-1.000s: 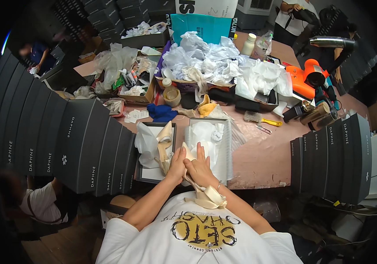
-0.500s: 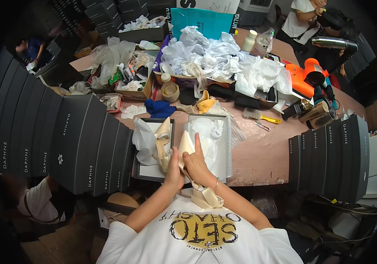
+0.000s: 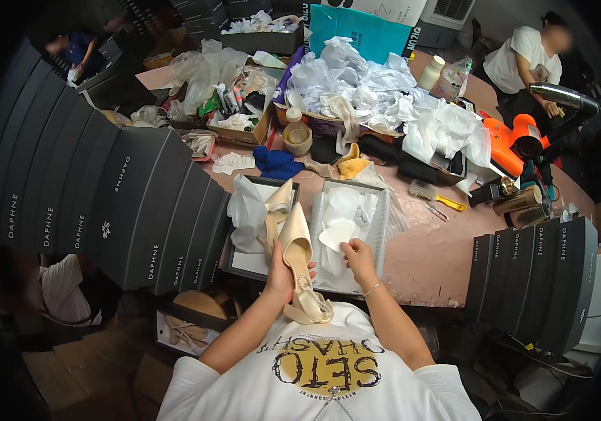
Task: The recorder is packing high-heeled shoes into boxes, wrapping them in tissue paper and placing them in protective bags.
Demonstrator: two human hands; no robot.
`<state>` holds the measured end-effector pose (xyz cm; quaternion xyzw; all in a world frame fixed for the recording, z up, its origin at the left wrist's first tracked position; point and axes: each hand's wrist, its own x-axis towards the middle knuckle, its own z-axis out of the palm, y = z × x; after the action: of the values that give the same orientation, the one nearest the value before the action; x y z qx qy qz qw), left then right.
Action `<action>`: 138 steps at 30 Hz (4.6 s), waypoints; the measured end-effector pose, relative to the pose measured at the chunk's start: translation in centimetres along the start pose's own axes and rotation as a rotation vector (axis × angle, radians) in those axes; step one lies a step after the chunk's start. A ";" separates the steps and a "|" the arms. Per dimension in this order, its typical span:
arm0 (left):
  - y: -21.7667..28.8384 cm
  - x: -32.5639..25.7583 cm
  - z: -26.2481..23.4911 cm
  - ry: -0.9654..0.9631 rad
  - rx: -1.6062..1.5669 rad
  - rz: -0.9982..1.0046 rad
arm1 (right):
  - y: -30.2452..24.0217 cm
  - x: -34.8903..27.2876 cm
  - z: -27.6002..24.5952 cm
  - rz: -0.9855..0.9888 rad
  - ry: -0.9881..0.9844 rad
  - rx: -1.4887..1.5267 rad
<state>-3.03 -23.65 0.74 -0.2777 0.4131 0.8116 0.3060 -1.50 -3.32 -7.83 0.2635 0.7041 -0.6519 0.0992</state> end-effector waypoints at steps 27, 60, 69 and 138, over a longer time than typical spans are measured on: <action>-2.0 1.2 -1.5 -0.104 0.009 -0.147 | -9.1 -2.6 -1.0 -0.582 -0.072 -0.472; -3.5 1.0 1.3 -0.387 0.008 -0.328 | -9.5 -5.9 -1.5 -0.495 -0.259 -0.609; -2.8 0.4 6.4 -0.421 0.397 -0.143 | -9.2 -4.4 -1.6 -0.584 0.145 -0.418; 5.3 0.3 5.1 -0.733 0.402 -0.056 | -9.6 -9.8 -5.6 -0.175 -0.389 0.200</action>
<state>-8.06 -21.74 5.79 0.0839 0.4195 0.7512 0.5027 3.05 -0.34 5.94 0.0794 0.6239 -0.7629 0.1496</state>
